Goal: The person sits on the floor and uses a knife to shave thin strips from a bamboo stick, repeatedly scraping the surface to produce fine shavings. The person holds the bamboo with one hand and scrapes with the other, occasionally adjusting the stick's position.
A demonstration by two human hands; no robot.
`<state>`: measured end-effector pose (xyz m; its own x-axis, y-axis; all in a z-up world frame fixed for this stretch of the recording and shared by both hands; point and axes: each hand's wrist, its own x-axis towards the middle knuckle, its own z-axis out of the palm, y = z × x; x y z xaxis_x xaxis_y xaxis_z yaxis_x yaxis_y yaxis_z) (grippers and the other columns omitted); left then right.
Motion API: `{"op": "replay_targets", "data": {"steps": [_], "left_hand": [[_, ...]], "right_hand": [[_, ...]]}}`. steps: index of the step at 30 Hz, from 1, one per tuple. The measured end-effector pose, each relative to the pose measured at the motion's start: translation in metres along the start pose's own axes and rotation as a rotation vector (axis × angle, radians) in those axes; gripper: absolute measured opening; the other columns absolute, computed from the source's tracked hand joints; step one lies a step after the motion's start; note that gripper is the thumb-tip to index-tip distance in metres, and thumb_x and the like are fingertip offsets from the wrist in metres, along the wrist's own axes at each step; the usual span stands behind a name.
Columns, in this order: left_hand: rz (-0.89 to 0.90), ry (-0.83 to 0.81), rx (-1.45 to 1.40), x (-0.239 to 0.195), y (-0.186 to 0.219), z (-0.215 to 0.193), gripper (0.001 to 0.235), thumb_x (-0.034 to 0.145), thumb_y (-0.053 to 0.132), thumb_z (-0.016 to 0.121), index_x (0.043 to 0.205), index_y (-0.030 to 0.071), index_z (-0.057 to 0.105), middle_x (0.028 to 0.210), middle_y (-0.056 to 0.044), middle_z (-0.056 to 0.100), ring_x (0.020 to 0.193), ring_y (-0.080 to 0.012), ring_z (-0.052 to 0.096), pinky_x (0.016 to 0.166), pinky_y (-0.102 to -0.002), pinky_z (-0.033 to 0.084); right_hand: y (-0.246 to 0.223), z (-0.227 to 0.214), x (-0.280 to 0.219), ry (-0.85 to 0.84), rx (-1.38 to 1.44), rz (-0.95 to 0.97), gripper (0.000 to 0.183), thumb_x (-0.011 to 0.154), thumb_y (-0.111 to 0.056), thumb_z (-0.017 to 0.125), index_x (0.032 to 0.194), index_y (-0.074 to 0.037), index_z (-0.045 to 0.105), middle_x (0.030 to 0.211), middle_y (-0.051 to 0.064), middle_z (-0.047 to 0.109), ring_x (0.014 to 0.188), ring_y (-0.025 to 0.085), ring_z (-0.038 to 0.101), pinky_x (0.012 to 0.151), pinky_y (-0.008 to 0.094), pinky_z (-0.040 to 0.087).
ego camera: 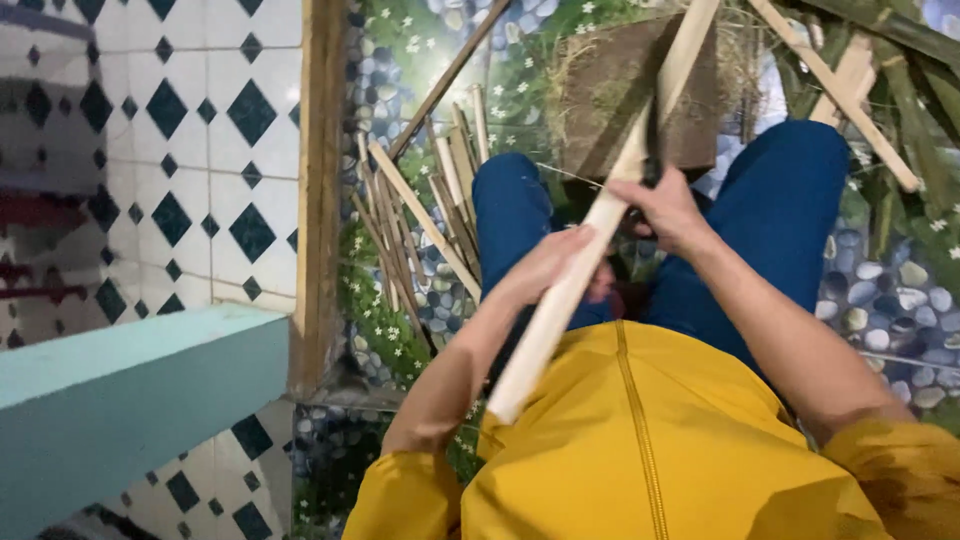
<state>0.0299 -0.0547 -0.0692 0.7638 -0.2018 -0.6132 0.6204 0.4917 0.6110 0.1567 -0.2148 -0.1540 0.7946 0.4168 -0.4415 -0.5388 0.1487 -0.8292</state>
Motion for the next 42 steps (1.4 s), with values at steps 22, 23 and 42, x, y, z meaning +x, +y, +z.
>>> {"op": "replay_targets", "data": {"steps": [22, 23, 42], "left_hand": [[0.293, 0.614, 1.153, 0.124, 0.045, -0.122, 0.07, 0.107, 0.065, 0.033, 0.147, 0.014, 0.057, 0.15, -0.018, 0.056, 0.145, -0.0357, 0.047, 0.122, -0.054, 0.033], [0.202, 0.422, 0.754, 0.112, 0.042, -0.1, 0.078, 0.1, 0.071, 0.044, 0.144, 0.009, 0.057, 0.132, -0.023, 0.062, 0.116, -0.0368, 0.061, 0.086, -0.053, 0.049], [0.025, -0.102, -0.127, 0.044, -0.004, -0.046, 0.045, 0.111, 0.021, 0.047, 0.149, -0.003, 0.04, 0.072, -0.011, 0.061, 0.046, -0.0206, 0.065, 0.027, -0.036, 0.052]], "right_hand": [[-0.013, 0.012, 0.01, 0.292, -0.059, -0.021, 0.025, 0.087, -0.009, 0.078, 0.106, -0.002, 0.063, 0.064, 0.009, 0.059, 0.037, 0.015, 0.055, 0.028, 0.031, 0.04], [-0.013, 0.017, 0.011, 0.296, -0.058, -0.012, 0.026, 0.086, -0.007, 0.077, 0.106, -0.001, 0.062, 0.063, 0.01, 0.059, 0.037, 0.016, 0.055, 0.027, 0.031, 0.04], [-0.037, -0.067, 0.014, 0.154, -1.569, -0.202, 0.051, 0.115, -0.06, 0.034, 0.117, -0.012, 0.051, 0.083, 0.029, 0.072, 0.085, 0.051, 0.074, 0.077, 0.06, 0.057]]}}
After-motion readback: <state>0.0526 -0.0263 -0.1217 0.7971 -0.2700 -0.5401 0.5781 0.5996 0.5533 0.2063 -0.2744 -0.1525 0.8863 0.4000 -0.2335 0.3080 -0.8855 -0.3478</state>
